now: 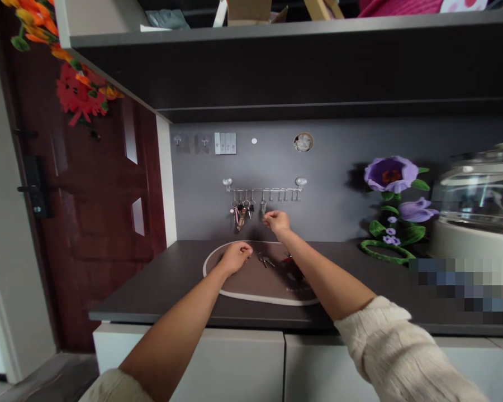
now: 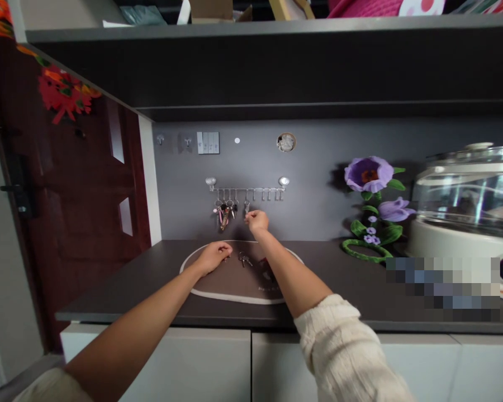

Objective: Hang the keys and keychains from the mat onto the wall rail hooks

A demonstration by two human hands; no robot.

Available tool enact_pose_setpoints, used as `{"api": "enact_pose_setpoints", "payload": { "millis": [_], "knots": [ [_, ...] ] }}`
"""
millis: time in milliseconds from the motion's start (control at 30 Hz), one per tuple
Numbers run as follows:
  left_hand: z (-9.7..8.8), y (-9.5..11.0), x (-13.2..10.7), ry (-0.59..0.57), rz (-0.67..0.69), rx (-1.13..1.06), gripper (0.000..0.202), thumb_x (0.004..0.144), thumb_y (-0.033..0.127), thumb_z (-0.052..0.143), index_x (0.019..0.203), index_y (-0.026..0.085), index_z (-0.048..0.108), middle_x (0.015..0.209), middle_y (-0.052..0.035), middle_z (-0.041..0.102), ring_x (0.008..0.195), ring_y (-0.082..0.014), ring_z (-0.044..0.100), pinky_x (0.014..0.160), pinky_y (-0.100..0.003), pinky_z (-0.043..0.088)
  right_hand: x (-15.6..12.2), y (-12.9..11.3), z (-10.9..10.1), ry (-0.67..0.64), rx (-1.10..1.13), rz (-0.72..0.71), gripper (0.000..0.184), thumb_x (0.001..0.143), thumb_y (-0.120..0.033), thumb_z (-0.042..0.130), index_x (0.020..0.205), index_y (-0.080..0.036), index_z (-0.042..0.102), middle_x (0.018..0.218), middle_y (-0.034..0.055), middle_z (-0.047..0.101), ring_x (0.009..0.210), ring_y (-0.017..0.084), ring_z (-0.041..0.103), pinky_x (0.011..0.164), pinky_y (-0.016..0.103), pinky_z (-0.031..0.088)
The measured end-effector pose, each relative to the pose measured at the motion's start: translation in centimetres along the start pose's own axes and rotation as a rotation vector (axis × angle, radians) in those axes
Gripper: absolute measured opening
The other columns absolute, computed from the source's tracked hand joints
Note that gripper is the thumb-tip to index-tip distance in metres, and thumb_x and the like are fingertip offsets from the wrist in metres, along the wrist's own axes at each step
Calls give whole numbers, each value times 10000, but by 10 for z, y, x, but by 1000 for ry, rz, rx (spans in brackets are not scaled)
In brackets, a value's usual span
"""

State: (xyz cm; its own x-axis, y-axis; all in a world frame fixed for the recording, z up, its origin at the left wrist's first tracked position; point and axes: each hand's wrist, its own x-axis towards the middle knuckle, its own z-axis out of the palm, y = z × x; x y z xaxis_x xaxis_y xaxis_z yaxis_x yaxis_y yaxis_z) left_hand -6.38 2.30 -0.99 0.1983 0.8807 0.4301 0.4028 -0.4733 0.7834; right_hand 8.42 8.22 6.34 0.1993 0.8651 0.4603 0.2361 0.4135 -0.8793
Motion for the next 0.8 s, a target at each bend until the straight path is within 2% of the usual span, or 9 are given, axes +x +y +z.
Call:
{"api": "enact_pose_setpoints", "payload": {
  "millis": [100,233,433,600,800],
  "knots": [
    [-2,2,-1,-7,8,9,136,702,218,483,671,120,573,558,13,524,519,-77,440,538,-201,348,-14,4,-6,-122,-116,1,90,652,-130,521,623,-140,606,570,18,618,509,88,553,512,186,433],
    [-4,1,-2,-6,11,22,147,703,234,494,697,120,586,566,11,529,533,-80,443,545,-202,349,-30,16,-16,-270,-315,-89,40,610,-152,590,605,-152,630,579,0,623,543,91,544,567,194,412],
    [-6,-2,-3,-10,9,58,190,706,267,504,756,118,611,605,-2,551,556,-91,452,564,-215,353,-45,31,-27,-446,-583,-173,51,613,-209,625,621,-181,667,570,-11,621,542,97,520,551,197,369],
    [-7,-3,-2,-11,-2,60,180,705,232,510,780,102,609,654,-21,573,588,-100,475,596,-228,372,-50,33,-28,-517,-733,-170,88,641,-237,623,667,-185,689,604,10,632,549,110,520,548,209,352],
    [-8,-4,-2,-29,7,116,183,709,240,516,794,108,611,695,-30,593,621,-109,488,615,-232,378,-51,35,-24,-534,-864,-194,119,649,-277,627,659,-177,692,575,29,614,545,112,512,538,207,333]
  ]
}}
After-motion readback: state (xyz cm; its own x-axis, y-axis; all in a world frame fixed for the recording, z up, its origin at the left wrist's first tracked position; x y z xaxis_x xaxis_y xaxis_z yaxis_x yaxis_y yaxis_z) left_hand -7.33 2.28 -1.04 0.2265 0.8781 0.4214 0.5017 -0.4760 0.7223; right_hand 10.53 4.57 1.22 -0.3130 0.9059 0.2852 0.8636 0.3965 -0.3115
